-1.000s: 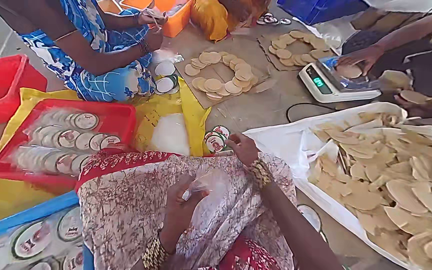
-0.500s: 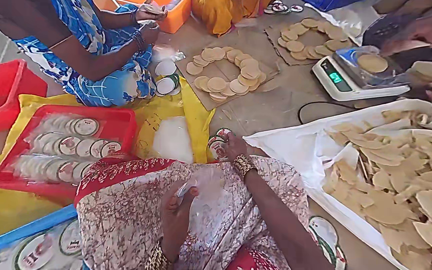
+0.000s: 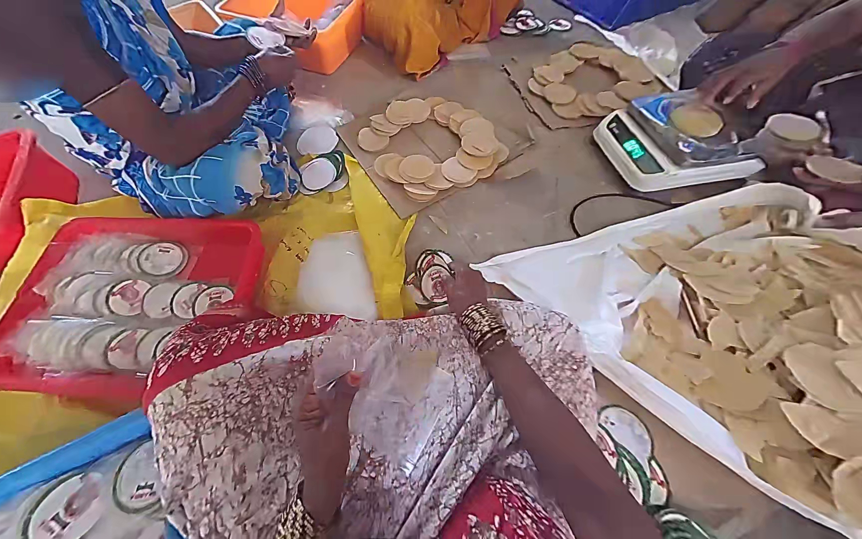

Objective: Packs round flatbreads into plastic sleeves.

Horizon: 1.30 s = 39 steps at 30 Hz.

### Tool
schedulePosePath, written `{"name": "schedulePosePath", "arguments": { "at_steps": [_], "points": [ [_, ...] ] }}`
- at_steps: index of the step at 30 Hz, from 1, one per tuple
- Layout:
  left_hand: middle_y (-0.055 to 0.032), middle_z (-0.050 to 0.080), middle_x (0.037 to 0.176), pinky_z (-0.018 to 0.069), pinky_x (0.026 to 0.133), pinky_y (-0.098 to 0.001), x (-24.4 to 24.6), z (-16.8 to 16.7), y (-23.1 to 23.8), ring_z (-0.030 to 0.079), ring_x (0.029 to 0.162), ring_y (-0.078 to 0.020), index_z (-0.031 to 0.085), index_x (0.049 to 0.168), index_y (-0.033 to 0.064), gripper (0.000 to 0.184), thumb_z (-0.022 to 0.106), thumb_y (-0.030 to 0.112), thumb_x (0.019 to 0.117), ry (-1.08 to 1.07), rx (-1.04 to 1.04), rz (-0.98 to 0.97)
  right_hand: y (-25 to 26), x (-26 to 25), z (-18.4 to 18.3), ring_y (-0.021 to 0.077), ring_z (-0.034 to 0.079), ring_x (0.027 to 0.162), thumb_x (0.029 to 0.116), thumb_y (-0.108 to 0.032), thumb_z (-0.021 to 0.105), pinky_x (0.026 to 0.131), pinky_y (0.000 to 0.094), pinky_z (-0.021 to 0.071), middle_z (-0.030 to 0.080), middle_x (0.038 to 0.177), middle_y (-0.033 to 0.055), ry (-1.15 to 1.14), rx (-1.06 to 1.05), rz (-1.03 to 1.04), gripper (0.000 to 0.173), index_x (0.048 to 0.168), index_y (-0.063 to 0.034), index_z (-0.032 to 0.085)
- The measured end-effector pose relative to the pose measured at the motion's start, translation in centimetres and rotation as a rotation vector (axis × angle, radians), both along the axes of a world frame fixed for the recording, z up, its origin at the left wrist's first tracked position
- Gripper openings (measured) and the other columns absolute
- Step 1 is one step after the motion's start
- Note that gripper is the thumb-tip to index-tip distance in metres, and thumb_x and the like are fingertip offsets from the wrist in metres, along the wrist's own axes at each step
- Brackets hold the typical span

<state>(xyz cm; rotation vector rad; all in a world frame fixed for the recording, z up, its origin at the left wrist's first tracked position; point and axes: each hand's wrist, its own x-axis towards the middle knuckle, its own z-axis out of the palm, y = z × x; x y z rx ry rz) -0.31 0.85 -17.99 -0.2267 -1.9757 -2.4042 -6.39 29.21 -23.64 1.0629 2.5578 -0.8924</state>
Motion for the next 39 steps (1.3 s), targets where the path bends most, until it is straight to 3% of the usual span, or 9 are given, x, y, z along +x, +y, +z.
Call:
{"name": "schedulePosePath", "arguments": {
  "at_steps": [4, 9, 13, 15, 18, 20, 24, 31, 39],
  "points": [
    [0.0092, 0.076, 0.091, 0.0604, 0.081, -0.0224, 0.2, -0.3, -0.4, 0.071, 0.085, -0.0031, 0.074, 0.101, 0.0161, 0.016, 0.071, 0.006, 0.0903, 0.012, -0.018, -0.019, 0.8, 1.8, 0.8, 0.0381, 0.063, 0.122, 0.1048, -0.018, 0.055, 0.107, 0.0540, 0.0454, 0.067, 0.126, 0.0238, 0.143, -0.043, -0.130, 0.036, 0.138, -0.0028, 0.061],
    [0.0110, 0.076, 0.092, 0.0595, 0.083, -0.0217, 0.7, -0.3, -0.1, 0.071, 0.085, -0.0019, 0.074, 0.101, 0.0170, 0.014, 0.071, 0.007, 0.0915, -0.012, -0.031, -0.038, 2.6, 4.9, 1.4, 0.0344, 0.068, 0.107, 0.0976, -0.015, 0.066, 0.099, 0.0532, 0.0492, 0.071, 0.111, 0.0207, 0.239, -0.048, -0.188, 0.027, 0.120, 0.0001, 0.068],
    [0.0121, 0.076, 0.090, 0.0595, 0.080, -0.0205, 1.0, -0.2, 0.6, 0.071, 0.084, -0.0009, 0.075, 0.099, 0.0224, 0.013, 0.072, 0.012, 0.0921, 0.015, -0.009, -0.087, 3.4, 6.7, 1.8, 0.0326, 0.072, 0.103, 0.0916, -0.003, 0.071, 0.090, 0.0487, 0.0569, 0.069, 0.126, 0.0213, 0.371, -0.152, -0.264, 0.060, 0.148, -0.0054, 0.049],
    [0.0121, 0.076, 0.090, 0.0597, 0.080, -0.0204, 1.1, -0.1, 0.8, 0.071, 0.083, -0.0008, 0.075, 0.098, 0.0227, 0.012, 0.073, 0.013, 0.0921, 0.012, -0.013, -0.099, 4.1, 7.4, 1.8, 0.0318, 0.073, 0.095, 0.0913, -0.003, 0.071, 0.085, 0.0472, 0.0596, 0.069, 0.121, 0.0221, 0.324, -0.179, -0.277, 0.067, 0.152, -0.0049, 0.043],
    [0.0123, 0.075, 0.090, 0.0596, 0.080, -0.0207, 0.2, -0.4, 0.8, 0.071, 0.083, -0.0007, 0.075, 0.100, 0.0203, 0.013, 0.072, 0.011, 0.0915, 0.020, -0.022, -0.090, 4.6, 8.1, 2.2, 0.0175, 0.070, 0.070, 0.0899, -0.001, 0.072, 0.067, 0.0333, 0.0593, 0.072, 0.090, 0.0134, 0.491, -0.301, -0.300, 0.037, 0.125, 0.0018, 0.063],
    [0.0128, 0.075, 0.093, 0.0596, 0.082, -0.0211, -1.2, -0.6, 0.7, 0.071, 0.086, -0.0007, 0.073, 0.104, 0.0181, 0.013, 0.070, 0.011, 0.0932, 0.053, -0.047, -0.093, 4.5, 8.0, 3.1, 0.0123, 0.068, 0.064, 0.0892, 0.004, 0.072, 0.060, 0.0264, 0.0578, 0.071, 0.082, 0.0103, 0.658, -0.505, -0.359, 0.022, 0.110, 0.0043, 0.065],
    [0.0107, 0.074, 0.095, 0.0602, 0.084, -0.0239, -5.9, -0.6, 1.1, 0.071, 0.089, -0.0030, 0.070, 0.108, 0.0126, 0.015, 0.067, 0.007, 0.0942, 0.162, -0.064, -0.101, 5.2, 5.4, 4.1, 0.0085, 0.068, 0.064, 0.0901, 0.006, 0.071, 0.060, 0.0229, 0.0577, 0.073, 0.080, 0.0063, 0.733, -0.632, -0.371, 0.011, 0.099, 0.0039, 0.066],
    [0.0074, 0.071, 0.086, 0.0587, 0.077, -0.0216, -9.3, -3.7, 3.4, 0.068, 0.080, -0.0018, 0.066, 0.103, 0.0047, 0.010, 0.063, 0.002, 0.0938, -0.057, -0.075, -0.008, 9.8, -6.8, 3.8, 0.0149, 0.065, 0.067, 0.0925, -0.006, 0.073, 0.065, 0.0319, 0.0558, 0.070, 0.090, 0.0127, 0.568, -0.280, -0.275, 0.032, 0.122, 0.0018, 0.063],
    [0.0069, 0.074, 0.088, 0.0590, 0.078, -0.0232, -10.4, -4.8, 3.9, 0.069, 0.081, -0.0030, 0.072, 0.097, 0.0106, 0.016, 0.063, -0.003, 0.0942, -0.225, 0.004, -0.057, 13.6, -22.8, 2.6, 0.0426, 0.066, 0.109, 0.0910, -0.009, 0.075, 0.097, 0.0584, 0.0497, 0.068, 0.116, 0.0285, 0.351, -0.033, -0.143, 0.041, 0.128, 0.0031, 0.062]
  ]
}}
